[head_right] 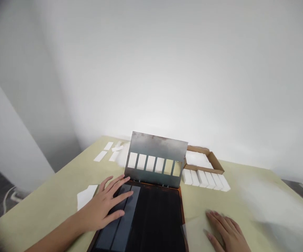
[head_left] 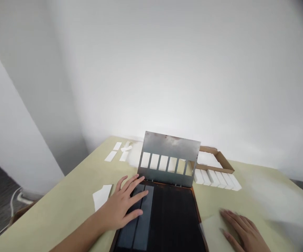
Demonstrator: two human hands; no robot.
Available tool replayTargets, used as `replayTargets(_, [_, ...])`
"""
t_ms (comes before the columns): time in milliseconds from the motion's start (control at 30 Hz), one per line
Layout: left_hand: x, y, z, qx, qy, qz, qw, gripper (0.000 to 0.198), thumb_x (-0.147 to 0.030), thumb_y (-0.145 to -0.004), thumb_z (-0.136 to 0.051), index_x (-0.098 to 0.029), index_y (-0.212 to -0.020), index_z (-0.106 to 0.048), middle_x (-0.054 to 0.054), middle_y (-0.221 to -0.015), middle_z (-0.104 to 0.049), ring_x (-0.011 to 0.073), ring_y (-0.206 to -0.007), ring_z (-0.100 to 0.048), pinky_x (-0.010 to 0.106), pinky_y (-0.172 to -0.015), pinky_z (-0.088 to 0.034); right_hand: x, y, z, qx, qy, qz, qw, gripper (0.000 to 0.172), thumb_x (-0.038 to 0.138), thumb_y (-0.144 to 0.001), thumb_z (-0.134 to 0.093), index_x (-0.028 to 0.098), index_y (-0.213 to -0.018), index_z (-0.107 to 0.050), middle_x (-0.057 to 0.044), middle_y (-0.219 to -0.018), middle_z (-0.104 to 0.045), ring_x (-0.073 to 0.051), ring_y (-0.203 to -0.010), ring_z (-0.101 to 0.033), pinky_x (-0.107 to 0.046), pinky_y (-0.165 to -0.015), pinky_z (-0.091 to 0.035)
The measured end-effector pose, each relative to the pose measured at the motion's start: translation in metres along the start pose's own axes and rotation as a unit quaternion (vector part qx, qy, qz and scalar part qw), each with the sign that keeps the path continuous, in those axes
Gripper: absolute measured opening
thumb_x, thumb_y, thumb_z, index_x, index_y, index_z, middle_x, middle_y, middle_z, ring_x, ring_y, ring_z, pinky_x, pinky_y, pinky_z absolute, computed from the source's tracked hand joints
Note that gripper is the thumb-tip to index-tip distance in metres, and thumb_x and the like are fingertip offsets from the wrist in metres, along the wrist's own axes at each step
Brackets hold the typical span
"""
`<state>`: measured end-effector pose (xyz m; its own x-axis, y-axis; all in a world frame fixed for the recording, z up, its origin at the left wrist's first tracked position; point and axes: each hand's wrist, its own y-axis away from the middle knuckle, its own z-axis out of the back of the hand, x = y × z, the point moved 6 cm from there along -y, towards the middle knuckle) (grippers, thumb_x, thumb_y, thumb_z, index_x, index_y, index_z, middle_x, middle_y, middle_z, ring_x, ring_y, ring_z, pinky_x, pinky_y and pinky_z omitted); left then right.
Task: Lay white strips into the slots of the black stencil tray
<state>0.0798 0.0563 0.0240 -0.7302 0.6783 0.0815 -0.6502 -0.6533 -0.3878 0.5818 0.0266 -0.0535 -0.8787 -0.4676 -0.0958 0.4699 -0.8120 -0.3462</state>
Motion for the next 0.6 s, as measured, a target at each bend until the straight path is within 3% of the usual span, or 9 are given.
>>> replayTargets(167, [0.003,-0.005,-0.005,-0.026,-0.031,-0.033,0.999,0.053,-0.043,-0.102,-0.058,-0.041,-0.155,-0.048,0.007,-0.171,-0.029,0.0381,-0.149,-0.04,0.058,-0.12,-0.026,0.021,-0.017,0.034,-0.019,-0.066,-0.077,0.995,0.038,0.048,-0.1,-0.059,0.025,-0.128,-0.071,-0.011,-0.115,-0.077,-0.029,-0.105,-0.072,-0.046,-0.095,-0.054])
replayTargets(267, [0.005,-0.009,-0.009,-0.051,-0.036,-0.053,0.997,0.052,-0.036,-0.102,-0.056,-0.04,-0.153,-0.05,0.009,-0.17,-0.032,0.037,-0.147,-0.044,0.058,-0.118,-0.027,0.019,-0.017,0.038,-0.028,-0.057,-0.138,0.988,0.036,0.047,-0.104,-0.053,0.021,-0.118,-0.073,-0.011,-0.098,-0.074,-0.027,-0.093,-0.069,-0.043,-0.088,-0.051])
replayTargets(367, [0.005,-0.01,-0.007,-0.081,-0.018,-0.067,0.994,0.047,-0.033,-0.102,-0.054,-0.041,-0.148,-0.056,0.009,-0.165,-0.04,0.0364,-0.143,-0.048,0.058,-0.116,-0.031,0.017,-0.013,0.039,-0.051,-0.054,-0.168,0.983,0.033,0.041,-0.106,-0.049,0.018,-0.112,-0.073,-0.01,-0.094,-0.071,-0.026,-0.09,-0.065,-0.04,-0.083,-0.048])
replayTargets(467, [0.002,-0.012,0.005,-0.111,0.019,-0.054,0.992,0.042,-0.031,-0.103,-0.054,-0.04,-0.143,-0.06,0.008,-0.159,-0.048,0.0352,-0.138,-0.052,0.057,-0.112,-0.036,0.022,-0.016,0.056,-0.09,-0.064,-0.16,0.981,0.03,0.034,-0.107,-0.048,0.018,-0.1,-0.072,-0.008,-0.086,-0.07,-0.023,-0.084,-0.063,-0.037,-0.078,-0.046])
replayTargets(600, [-0.016,-0.033,0.047,-0.104,0.095,-0.019,0.99,0.042,-0.032,-0.105,-0.054,-0.039,-0.146,-0.056,0.007,-0.149,-0.056,0.0296,-0.129,-0.058,0.046,-0.107,-0.047,0.042,-0.05,0.119,-0.171,-0.085,-0.118,0.974,0.02,0.027,-0.106,-0.053,0.019,-0.094,-0.066,-0.007,-0.085,-0.07,-0.022,-0.081,-0.061,-0.037,-0.078,-0.045])
